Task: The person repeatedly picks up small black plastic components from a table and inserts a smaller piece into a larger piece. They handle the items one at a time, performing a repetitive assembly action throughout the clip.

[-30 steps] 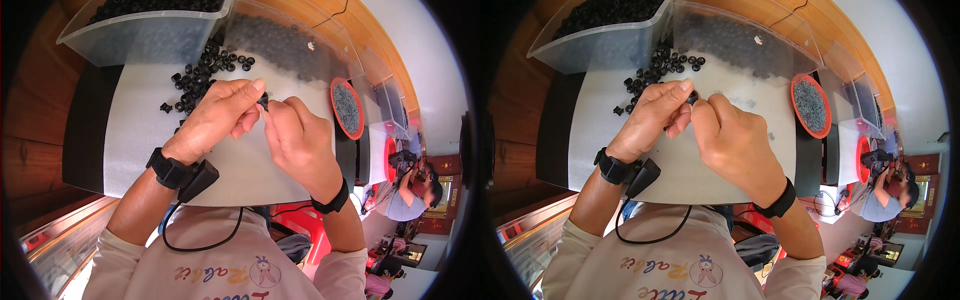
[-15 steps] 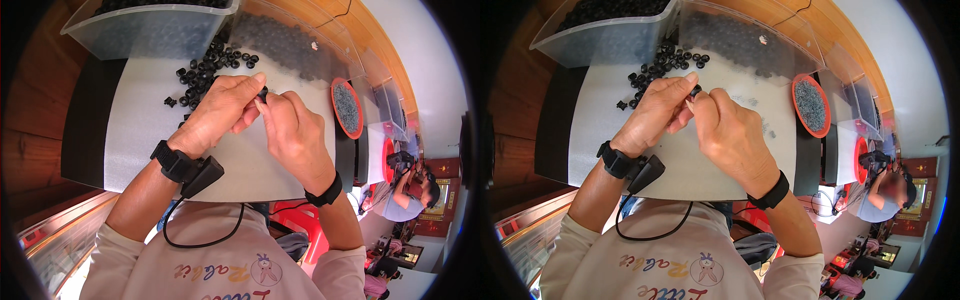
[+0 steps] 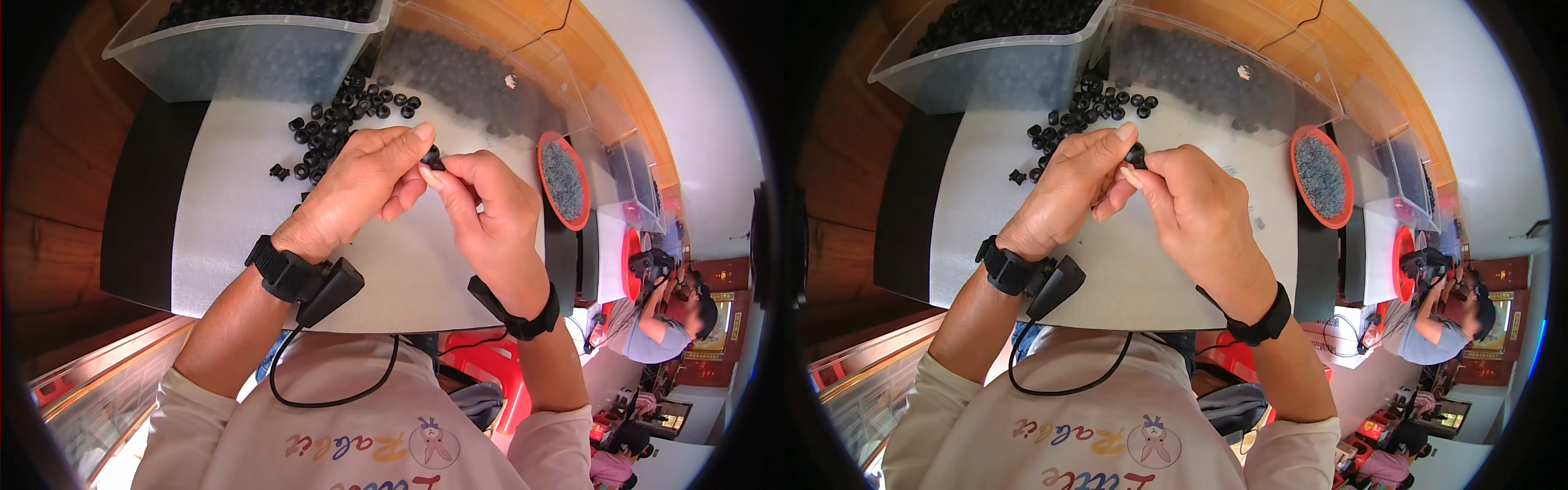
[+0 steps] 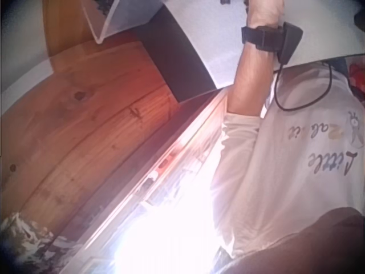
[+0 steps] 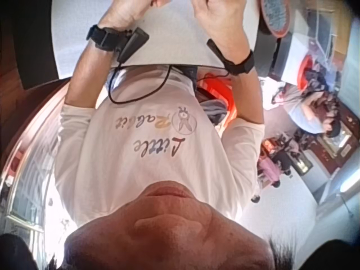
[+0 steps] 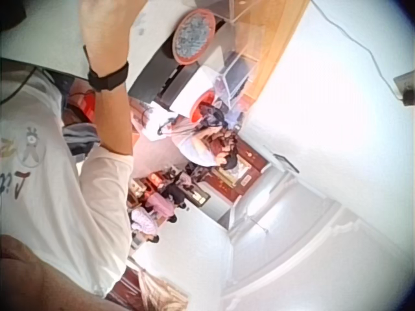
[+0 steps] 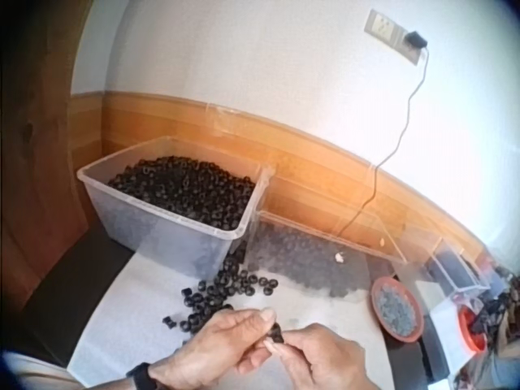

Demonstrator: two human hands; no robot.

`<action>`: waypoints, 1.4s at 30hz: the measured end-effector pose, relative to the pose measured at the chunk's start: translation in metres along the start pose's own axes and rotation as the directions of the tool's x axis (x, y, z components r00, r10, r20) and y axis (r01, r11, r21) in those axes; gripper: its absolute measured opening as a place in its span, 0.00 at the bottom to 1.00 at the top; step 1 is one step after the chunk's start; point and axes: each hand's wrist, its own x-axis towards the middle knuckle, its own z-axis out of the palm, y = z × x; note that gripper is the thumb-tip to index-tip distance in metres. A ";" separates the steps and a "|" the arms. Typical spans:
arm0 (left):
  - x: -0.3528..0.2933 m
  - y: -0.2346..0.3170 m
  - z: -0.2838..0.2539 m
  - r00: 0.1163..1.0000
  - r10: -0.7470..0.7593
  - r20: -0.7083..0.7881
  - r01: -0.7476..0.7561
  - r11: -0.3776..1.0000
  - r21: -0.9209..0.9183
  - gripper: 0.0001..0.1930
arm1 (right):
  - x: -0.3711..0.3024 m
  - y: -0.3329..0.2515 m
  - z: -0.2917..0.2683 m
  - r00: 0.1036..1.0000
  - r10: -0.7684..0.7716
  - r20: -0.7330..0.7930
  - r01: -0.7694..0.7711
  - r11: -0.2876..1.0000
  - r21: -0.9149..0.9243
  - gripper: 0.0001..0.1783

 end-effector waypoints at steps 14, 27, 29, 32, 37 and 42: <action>-0.002 0.000 0.000 0.998 0.058 -0.001 -0.057 0.990 0.127 0.24 | 0.000 -0.007 -0.007 0.999 0.031 0.041 -0.030 0.999 -0.022 0.09; -0.011 0.006 -0.004 0.979 -0.008 0.204 -0.027 0.985 0.170 0.28 | 0.009 -0.002 -0.040 0.916 -0.043 0.398 0.016 0.997 0.071 0.17; -0.011 0.006 -0.004 0.975 0.005 0.224 -0.048 0.981 0.187 0.29 | 0.008 -0.002 -0.041 0.914 -0.039 0.405 0.019 0.998 0.053 0.17; -0.012 0.007 -0.001 0.976 0.017 0.219 -0.061 0.979 0.196 0.29 | 0.007 -0.001 -0.040 0.910 -0.023 0.413 -0.020 0.995 0.100 0.16; -0.009 0.001 -0.001 0.979 0.037 0.202 -0.073 0.983 0.171 0.29 | 0.006 0.008 -0.033 0.925 -0.089 0.368 0.031 0.987 0.159 0.14; -0.009 0.001 -0.001 0.983 0.021 0.183 -0.051 0.985 0.162 0.29 | 0.005 0.012 -0.026 0.928 -0.062 0.367 -0.006 0.983 0.183 0.12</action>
